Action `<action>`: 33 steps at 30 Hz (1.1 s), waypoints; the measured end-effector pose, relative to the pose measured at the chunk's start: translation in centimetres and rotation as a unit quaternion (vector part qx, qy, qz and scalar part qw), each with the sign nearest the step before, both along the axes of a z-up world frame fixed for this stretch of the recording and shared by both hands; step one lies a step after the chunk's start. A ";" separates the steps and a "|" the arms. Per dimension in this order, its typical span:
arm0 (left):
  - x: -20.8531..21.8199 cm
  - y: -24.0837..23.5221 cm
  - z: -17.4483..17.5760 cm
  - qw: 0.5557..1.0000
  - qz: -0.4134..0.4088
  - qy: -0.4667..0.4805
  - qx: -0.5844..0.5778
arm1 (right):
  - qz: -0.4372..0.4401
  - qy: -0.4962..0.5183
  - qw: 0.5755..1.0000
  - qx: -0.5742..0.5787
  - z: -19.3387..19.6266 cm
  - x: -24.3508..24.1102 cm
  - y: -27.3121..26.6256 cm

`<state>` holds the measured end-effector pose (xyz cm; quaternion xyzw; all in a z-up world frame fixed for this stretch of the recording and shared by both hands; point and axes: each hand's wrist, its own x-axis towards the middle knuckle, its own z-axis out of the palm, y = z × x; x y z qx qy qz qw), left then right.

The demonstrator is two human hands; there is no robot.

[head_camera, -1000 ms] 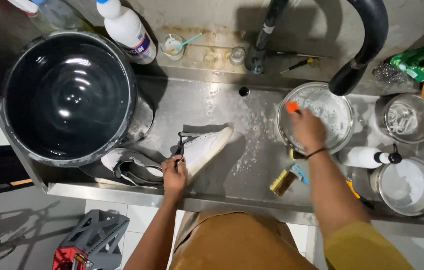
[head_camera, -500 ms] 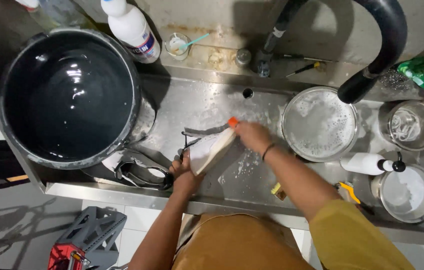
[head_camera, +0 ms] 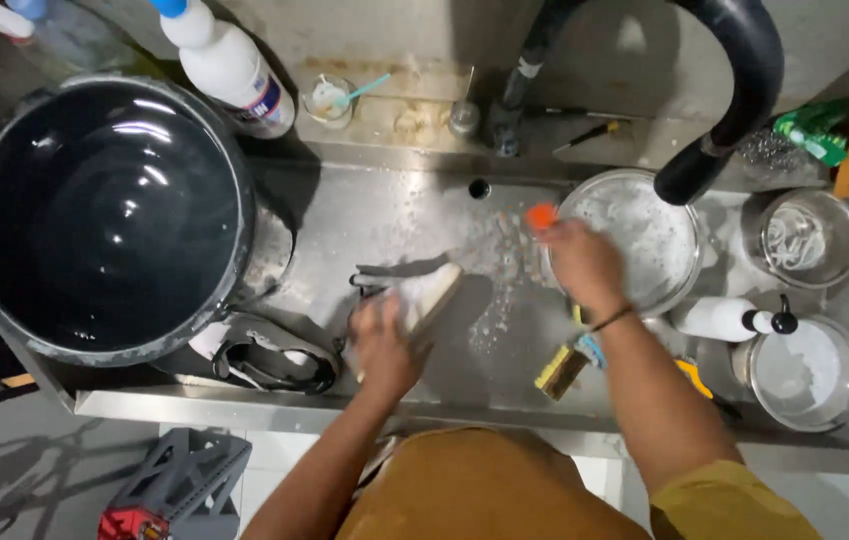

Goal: The person scrubs the sole of a shoe using a brush and water in a sink. They rinse the brush and the shoe under running water, then apply a cleaning liquid from a bottle to the sole and continue scrubbing with the brush. Finally, they rinse the shoe again and hold it up to inspect the sole.

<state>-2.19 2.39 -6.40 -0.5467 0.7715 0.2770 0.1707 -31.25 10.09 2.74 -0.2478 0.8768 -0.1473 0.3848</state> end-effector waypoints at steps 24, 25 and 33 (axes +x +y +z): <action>0.1 1.1 -0.5 0.774 -0.132 0.436 -0.440 | 0.322 0.373 0.774 -0.396 -8.3 6.7 -0.5; 0.4 1.5 -0.7 0.774 -0.129 0.436 -0.440 | 0.333 0.380 0.747 -0.432 -8.0 9.1 -0.3; 0.2 1.1 0.1 0.762 -0.110 0.448 -0.454 | 0.312 0.269 0.818 -0.402 -9.9 8.1 0.2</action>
